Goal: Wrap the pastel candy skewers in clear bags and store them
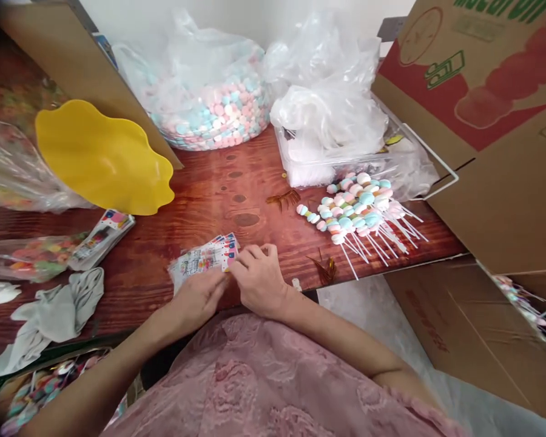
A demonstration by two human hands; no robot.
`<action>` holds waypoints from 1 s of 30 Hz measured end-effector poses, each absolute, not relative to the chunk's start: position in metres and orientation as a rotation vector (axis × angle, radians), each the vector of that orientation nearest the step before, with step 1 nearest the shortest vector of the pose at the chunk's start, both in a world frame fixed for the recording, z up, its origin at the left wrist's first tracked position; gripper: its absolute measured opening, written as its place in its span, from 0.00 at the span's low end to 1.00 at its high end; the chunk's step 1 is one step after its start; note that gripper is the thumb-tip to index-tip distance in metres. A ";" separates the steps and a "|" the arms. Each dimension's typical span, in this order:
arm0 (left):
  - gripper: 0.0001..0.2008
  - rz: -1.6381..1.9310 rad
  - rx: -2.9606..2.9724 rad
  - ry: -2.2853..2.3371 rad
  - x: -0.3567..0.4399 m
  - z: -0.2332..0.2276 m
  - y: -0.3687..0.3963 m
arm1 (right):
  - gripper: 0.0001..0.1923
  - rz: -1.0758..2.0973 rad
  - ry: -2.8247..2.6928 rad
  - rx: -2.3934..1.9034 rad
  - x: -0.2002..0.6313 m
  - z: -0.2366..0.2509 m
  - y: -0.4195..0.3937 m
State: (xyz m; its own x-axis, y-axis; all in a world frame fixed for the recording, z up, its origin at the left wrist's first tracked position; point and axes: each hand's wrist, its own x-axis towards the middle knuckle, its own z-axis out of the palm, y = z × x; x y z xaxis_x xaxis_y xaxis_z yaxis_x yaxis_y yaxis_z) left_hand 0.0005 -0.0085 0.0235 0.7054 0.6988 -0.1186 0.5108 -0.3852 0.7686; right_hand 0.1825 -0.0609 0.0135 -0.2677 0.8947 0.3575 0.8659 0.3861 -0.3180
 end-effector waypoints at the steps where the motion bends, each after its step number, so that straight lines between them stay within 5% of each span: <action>1: 0.13 0.273 1.877 0.895 0.000 0.023 -0.006 | 0.13 -0.064 -2.132 -1.459 0.183 0.014 -0.063; 7: 0.18 -0.017 0.959 0.563 -0.001 0.024 -0.001 | 0.13 -0.227 -2.217 -1.105 0.197 0.004 -0.075; 16: 0.12 0.386 2.184 0.817 0.015 0.016 -0.023 | 0.10 0.293 -2.145 -1.520 0.225 0.008 -0.080; 23: 0.12 0.509 1.485 1.001 0.011 0.011 -0.007 | 0.10 -0.074 -2.434 -1.718 0.353 0.028 -0.088; 30: 0.18 0.499 1.187 1.011 0.024 0.010 -0.013 | 0.10 -0.152 -2.658 -1.672 0.352 0.002 -0.087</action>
